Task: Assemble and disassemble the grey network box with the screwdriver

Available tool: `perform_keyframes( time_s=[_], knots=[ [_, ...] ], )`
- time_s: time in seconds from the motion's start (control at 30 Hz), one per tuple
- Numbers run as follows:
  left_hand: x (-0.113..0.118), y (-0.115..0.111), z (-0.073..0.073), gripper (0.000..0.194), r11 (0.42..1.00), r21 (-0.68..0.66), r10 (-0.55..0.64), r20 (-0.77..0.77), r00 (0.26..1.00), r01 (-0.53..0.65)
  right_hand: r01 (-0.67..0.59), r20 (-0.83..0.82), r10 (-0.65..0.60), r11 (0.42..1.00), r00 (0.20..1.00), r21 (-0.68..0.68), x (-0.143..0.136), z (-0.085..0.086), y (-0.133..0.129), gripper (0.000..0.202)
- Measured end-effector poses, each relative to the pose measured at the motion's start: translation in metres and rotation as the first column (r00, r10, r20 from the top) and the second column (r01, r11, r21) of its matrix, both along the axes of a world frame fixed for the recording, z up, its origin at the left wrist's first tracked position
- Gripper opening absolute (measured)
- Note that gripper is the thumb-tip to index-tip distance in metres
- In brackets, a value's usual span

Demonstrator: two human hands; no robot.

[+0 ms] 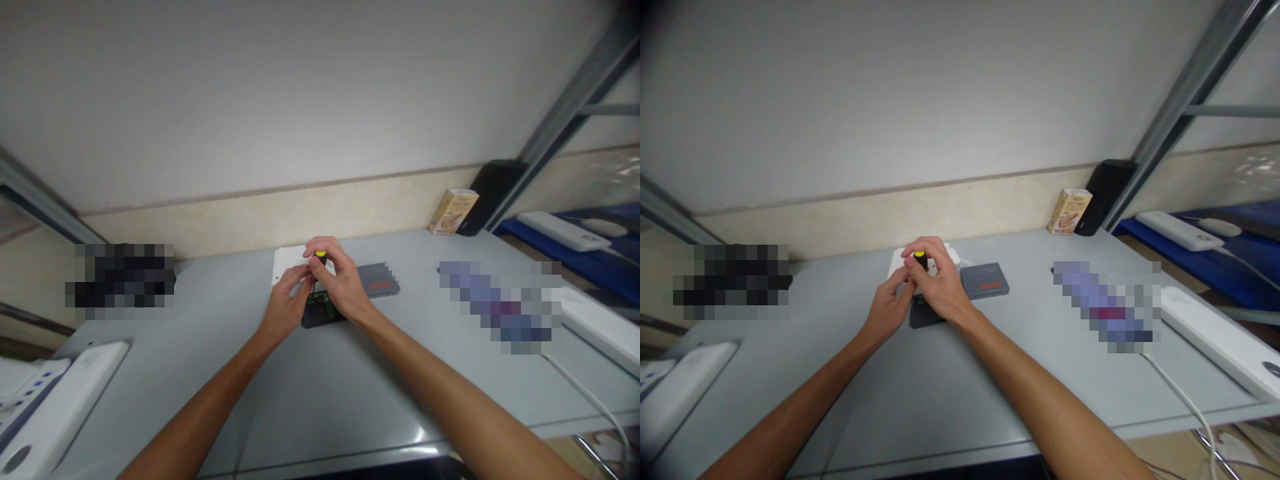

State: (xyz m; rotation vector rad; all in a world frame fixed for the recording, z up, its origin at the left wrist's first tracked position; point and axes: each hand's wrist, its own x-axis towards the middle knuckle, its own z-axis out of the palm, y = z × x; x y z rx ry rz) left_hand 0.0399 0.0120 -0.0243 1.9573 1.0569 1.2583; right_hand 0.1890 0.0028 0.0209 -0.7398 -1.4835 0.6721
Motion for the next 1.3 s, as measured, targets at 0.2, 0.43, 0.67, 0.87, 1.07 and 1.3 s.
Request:
perform_keyframes(
  time_s=[0.2, 0.43, 0.67, 0.87, 1.07, 1.3],
  knots=[
    [-0.004, 0.003, 0.004, 0.019, 0.99, 0.082, 0.118, -0.027, 0.993, -0.115, 0.016, 0.062, -0.015, 1.0, 0.998, -0.008, 0.005, 0.004, 0.001, 0.019],
    [-0.006, 0.008, 0.001, 0.02, 0.995, 0.093, 0.042, 0.01, 0.999, -0.043, 0.029, 0.065, -0.031, 0.999, 0.997, 0.04, 0.006, 0.002, 0.004, 0.012],
    [-0.006, 0.005, 0.004, 0.02, 0.998, 0.015, 0.057, -0.038, 0.998, -0.056, -0.119, 0.081, 0.12, 0.993, 0.989, -0.018, 0.008, 0.005, 0.0, 0.027],
    [-0.006, 0.005, 0.006, 0.011, 0.993, 0.044, 0.106, -0.017, 0.994, -0.105, 0.007, 0.136, -0.012, 0.999, 0.991, 0.035, 0.003, 0.006, -0.002, 0.018],
    [-0.027, 0.016, 0.017, 0.023, 0.995, 0.089, 0.055, -0.117, 0.992, -0.045, -0.057, 0.132, 0.064, 0.997, 0.989, -0.052, 0.011, 0.001, 0.005, 0.022],
    [-0.035, 0.017, 0.006, 0.017, 0.978, 0.096, -0.105, -0.549, 0.829, 0.187, -0.088, 0.01, 0.092, 0.976, 0.996, -0.2, 0.014, -0.012, 0.016, 0.04]
  ],
)
